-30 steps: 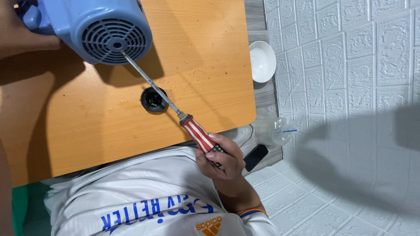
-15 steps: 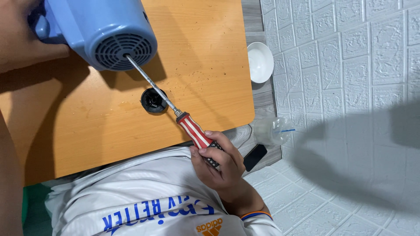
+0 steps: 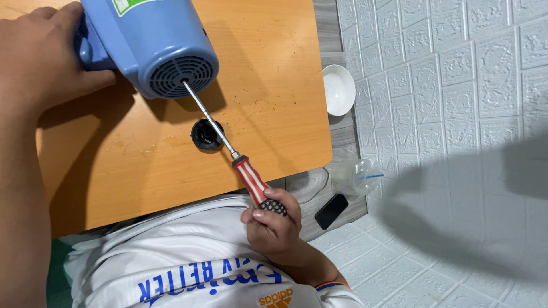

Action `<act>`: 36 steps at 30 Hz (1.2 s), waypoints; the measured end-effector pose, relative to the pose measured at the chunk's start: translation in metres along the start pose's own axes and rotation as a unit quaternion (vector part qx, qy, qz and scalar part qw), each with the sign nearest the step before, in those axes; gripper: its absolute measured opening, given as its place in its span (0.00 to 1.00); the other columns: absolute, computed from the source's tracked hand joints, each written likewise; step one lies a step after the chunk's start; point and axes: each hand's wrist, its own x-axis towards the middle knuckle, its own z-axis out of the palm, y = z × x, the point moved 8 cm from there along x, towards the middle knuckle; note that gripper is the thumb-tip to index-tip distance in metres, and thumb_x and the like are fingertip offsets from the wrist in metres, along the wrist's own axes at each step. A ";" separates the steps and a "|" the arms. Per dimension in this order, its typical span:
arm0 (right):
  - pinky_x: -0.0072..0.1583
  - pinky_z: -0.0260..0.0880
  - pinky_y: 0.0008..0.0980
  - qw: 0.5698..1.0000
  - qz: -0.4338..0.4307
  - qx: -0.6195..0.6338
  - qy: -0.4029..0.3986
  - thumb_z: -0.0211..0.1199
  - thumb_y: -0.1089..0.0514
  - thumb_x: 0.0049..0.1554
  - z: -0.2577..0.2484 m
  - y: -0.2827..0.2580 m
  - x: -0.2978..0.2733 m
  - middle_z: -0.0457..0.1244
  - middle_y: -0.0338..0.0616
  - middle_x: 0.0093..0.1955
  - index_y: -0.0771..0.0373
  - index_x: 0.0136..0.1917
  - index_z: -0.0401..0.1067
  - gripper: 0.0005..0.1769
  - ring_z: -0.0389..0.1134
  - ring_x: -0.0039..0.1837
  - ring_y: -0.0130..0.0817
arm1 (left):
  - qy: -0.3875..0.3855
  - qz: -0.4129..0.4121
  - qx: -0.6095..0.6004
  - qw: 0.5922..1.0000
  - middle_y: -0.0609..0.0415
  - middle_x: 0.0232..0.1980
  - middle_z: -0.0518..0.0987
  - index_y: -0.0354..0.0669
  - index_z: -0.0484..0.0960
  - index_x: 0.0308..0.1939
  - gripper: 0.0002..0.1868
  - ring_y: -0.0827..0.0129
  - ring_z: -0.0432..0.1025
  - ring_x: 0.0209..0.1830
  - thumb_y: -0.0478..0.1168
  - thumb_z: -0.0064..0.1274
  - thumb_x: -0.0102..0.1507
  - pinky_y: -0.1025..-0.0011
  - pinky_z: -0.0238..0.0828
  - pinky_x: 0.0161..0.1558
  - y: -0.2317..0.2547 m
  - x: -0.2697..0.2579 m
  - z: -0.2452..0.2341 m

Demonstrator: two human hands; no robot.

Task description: Disassembling a blue hair dryer by removing a screw with a screwdriver.

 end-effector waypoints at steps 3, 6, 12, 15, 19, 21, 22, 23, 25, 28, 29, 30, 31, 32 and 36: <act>0.45 0.90 0.32 0.971 0.111 0.162 0.137 0.63 0.75 0.54 -0.001 0.018 -0.014 0.64 0.55 0.60 0.60 0.46 0.68 0.13 0.72 0.58 0.41 | -0.015 -0.012 0.067 0.998 0.60 0.49 0.86 0.62 0.78 0.69 0.44 0.64 0.84 0.39 0.79 0.47 0.57 0.69 0.78 0.35 0.006 -0.001 -0.012; 0.37 0.81 0.31 0.934 0.203 0.243 0.167 0.58 0.82 0.50 0.002 0.030 -0.020 0.62 0.64 0.58 0.59 0.45 0.67 0.20 0.67 0.53 0.40 | -0.040 -0.026 0.070 0.996 0.54 0.51 0.87 0.59 0.76 0.71 0.46 0.54 0.86 0.36 0.80 0.47 0.58 0.64 0.83 0.30 0.013 0.000 -0.028; 0.52 0.84 0.38 0.976 0.040 0.216 -0.016 0.61 0.55 0.65 0.023 -0.011 -0.026 0.59 0.57 0.66 0.55 0.54 0.65 0.08 0.70 0.55 0.37 | -0.093 -0.049 0.026 0.994 0.48 0.55 0.86 0.53 0.73 0.69 0.45 0.45 0.86 0.43 0.75 0.49 0.56 0.53 0.83 0.32 0.018 0.000 -0.046; 0.41 0.74 0.35 0.974 -0.010 0.210 -0.088 0.64 0.64 0.61 0.029 -0.025 -0.025 0.60 0.65 0.65 0.56 0.54 0.65 0.11 0.68 0.41 0.33 | -0.108 -0.052 -0.004 0.993 0.47 0.55 0.85 0.49 0.72 0.71 0.45 0.42 0.86 0.42 0.72 0.49 0.59 0.51 0.82 0.33 0.022 -0.003 -0.056; 0.49 0.83 0.37 0.955 0.130 0.245 0.109 0.63 0.64 0.62 0.010 0.004 -0.026 0.62 0.57 0.61 0.59 0.45 0.66 0.07 0.69 0.51 0.38 | -0.112 -0.057 -0.012 0.992 0.47 0.57 0.84 0.48 0.73 0.69 0.43 0.42 0.86 0.41 0.72 0.49 0.60 0.49 0.82 0.32 0.025 -0.004 -0.065; 0.39 0.79 0.28 0.932 0.166 0.288 0.146 0.61 0.59 0.66 0.005 0.011 -0.024 0.61 0.59 0.60 0.61 0.46 0.65 0.08 0.68 0.38 0.33 | -0.116 -0.057 -0.014 0.992 0.48 0.58 0.83 0.48 0.72 0.70 0.43 0.43 0.86 0.41 0.71 0.49 0.61 0.50 0.83 0.31 0.026 -0.005 -0.066; 0.42 0.80 0.25 0.929 0.161 0.317 0.103 0.60 0.60 0.66 0.011 0.010 -0.024 0.60 0.59 0.64 0.61 0.52 0.63 0.07 0.71 0.43 0.34 | -0.109 -0.055 -0.012 0.992 0.48 0.58 0.83 0.47 0.72 0.69 0.43 0.44 0.86 0.40 0.71 0.49 0.60 0.50 0.83 0.29 0.027 -0.005 -0.067; 0.44 0.81 0.23 0.923 0.156 0.345 0.060 0.59 0.61 0.67 0.016 0.008 -0.025 0.58 0.58 0.67 0.61 0.59 0.62 0.10 0.74 0.48 0.34 | -0.103 -0.052 -0.010 0.993 0.48 0.57 0.83 0.47 0.72 0.69 0.43 0.44 0.86 0.39 0.71 0.49 0.60 0.51 0.83 0.27 0.028 -0.006 -0.068; 0.43 0.80 0.26 0.926 0.141 0.351 0.017 0.58 0.53 0.69 0.016 -0.004 -0.015 0.54 0.67 0.69 0.60 0.63 0.56 0.16 0.72 0.50 0.41 | -0.112 -0.055 -0.016 0.992 0.47 0.57 0.83 0.46 0.71 0.68 0.43 0.43 0.86 0.39 0.71 0.49 0.60 0.50 0.82 0.27 0.029 -0.005 -0.069; 0.41 0.83 0.28 0.935 0.126 0.331 0.005 0.57 0.52 0.70 0.014 -0.011 0.003 0.54 0.74 0.68 0.59 0.71 0.49 0.24 0.71 0.48 0.39 | -0.121 -0.059 -0.033 0.990 0.45 0.58 0.82 0.44 0.71 0.69 0.43 0.39 0.85 0.42 0.69 0.50 0.60 0.46 0.82 0.30 0.029 -0.004 -0.072; 0.41 0.85 0.27 0.943 0.126 0.305 0.037 0.57 0.59 0.69 0.009 -0.009 0.009 0.57 0.74 0.65 0.59 0.75 0.49 0.26 0.71 0.43 0.30 | -0.123 -0.060 -0.045 0.990 0.42 0.59 0.82 0.43 0.70 0.69 0.43 0.37 0.84 0.43 0.68 0.51 0.59 0.44 0.81 0.33 0.030 -0.004 -0.072; 0.41 0.85 0.27 0.943 0.125 0.306 0.039 0.57 0.59 0.69 0.000 -0.007 0.012 0.57 0.74 0.65 0.59 0.75 0.49 0.26 0.71 0.43 0.30 | -0.122 -0.060 -0.043 0.990 0.42 0.59 0.82 0.43 0.70 0.69 0.43 0.37 0.84 0.43 0.68 0.51 0.59 0.44 0.81 0.33 0.030 -0.003 -0.072; 0.49 0.83 0.32 0.937 0.157 0.312 -0.018 0.54 0.63 0.68 -0.002 -0.002 0.014 0.54 0.76 0.69 0.56 0.78 0.39 0.33 0.69 0.52 0.39 | -0.123 -0.060 -0.036 0.990 0.43 0.59 0.81 0.43 0.69 0.72 0.45 0.39 0.85 0.43 0.69 0.50 0.60 0.46 0.81 0.32 0.031 -0.003 -0.071; 0.57 0.81 0.38 0.927 0.187 0.317 -0.074 0.51 0.66 0.67 -0.003 0.001 0.014 0.52 0.79 0.72 0.54 0.81 0.29 0.41 0.67 0.62 0.47 | -0.124 -0.060 -0.028 0.990 0.44 0.59 0.81 0.43 0.67 0.75 0.47 0.40 0.85 0.42 0.69 0.49 0.61 0.48 0.81 0.31 0.032 -0.004 -0.070; 0.60 0.77 0.34 0.946 0.206 0.238 -0.076 0.55 0.68 0.64 -0.016 0.005 0.025 0.58 0.70 0.68 0.65 0.75 0.41 0.34 0.66 0.66 0.48 | -0.082 -0.046 -0.008 0.996 0.45 0.57 0.81 0.43 0.67 0.73 0.50 0.42 0.85 0.40 0.70 0.52 0.56 0.49 0.81 0.30 0.044 -0.011 -0.074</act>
